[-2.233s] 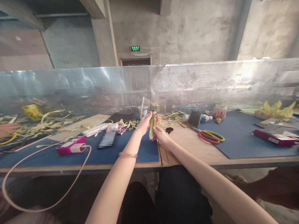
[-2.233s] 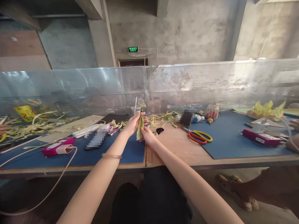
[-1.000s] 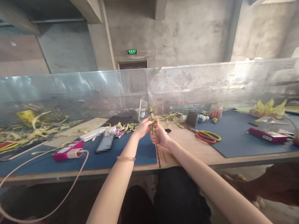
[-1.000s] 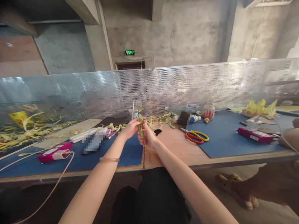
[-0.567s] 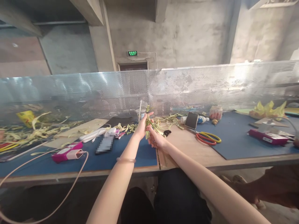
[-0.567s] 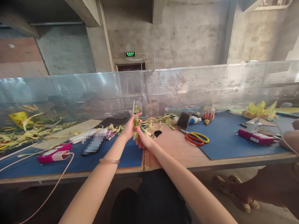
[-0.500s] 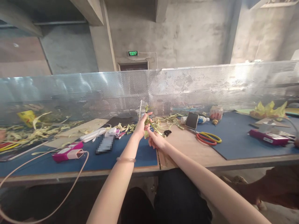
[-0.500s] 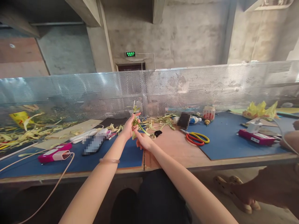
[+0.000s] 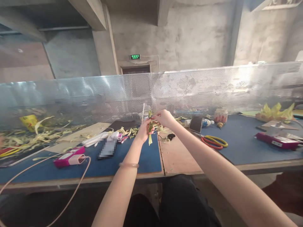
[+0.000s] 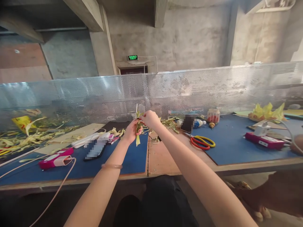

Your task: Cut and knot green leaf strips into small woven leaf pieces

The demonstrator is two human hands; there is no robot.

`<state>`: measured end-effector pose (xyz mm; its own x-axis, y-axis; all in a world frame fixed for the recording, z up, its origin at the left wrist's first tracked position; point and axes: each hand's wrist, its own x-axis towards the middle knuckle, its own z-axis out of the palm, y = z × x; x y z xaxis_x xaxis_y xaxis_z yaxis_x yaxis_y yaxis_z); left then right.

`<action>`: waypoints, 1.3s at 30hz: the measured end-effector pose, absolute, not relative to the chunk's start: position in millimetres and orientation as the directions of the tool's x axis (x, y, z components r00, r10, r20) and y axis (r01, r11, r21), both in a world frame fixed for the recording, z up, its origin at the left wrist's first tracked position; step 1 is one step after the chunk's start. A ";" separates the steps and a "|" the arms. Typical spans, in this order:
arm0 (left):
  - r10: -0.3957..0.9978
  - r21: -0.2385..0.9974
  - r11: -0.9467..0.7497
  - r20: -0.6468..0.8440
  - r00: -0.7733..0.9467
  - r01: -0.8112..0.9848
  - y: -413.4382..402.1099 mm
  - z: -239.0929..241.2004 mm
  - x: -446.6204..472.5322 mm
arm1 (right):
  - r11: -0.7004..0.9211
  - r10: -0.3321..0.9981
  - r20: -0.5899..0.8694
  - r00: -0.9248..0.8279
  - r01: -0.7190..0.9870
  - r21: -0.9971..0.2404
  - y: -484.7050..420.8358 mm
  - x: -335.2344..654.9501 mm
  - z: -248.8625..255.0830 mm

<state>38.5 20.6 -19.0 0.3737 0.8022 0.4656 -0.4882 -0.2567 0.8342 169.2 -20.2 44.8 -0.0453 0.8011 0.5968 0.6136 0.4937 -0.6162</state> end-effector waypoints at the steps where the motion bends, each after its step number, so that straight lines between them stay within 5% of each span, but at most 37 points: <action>1: 0.798 0.837 -0.255 0.465 0.384 -0.483 21.1 -18.9 37.9 | 0.480 0.822 0.565 -0.074 0.623 -0.617 -18.3 170.1 51.1; 8: 0.781 0.844 -0.253 0.467 0.415 -0.473 23.9 -21.5 36.6 | 0.496 0.847 0.487 -0.214 0.646 -0.580 -21.1 172.2 78.1; 22: 0.788 0.841 -0.160 0.424 0.447 -0.517 21.6 -20.7 35.3 | 0.507 0.775 0.631 -0.040 0.635 -0.583 -16.9 162.0 61.9; 39: 0.769 0.827 -0.123 0.429 0.474 -0.549 19.3 -22.5 36.8 | 0.570 0.761 0.644 -0.081 0.557 -0.604 -13.6 170.9 56.5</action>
<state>36.8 19.3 -22.5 0.4743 0.7688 0.4289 -0.5487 -0.1228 0.8269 170.9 -13.6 56.5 -0.0807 0.7610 0.6437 0.5567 0.5701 -0.6042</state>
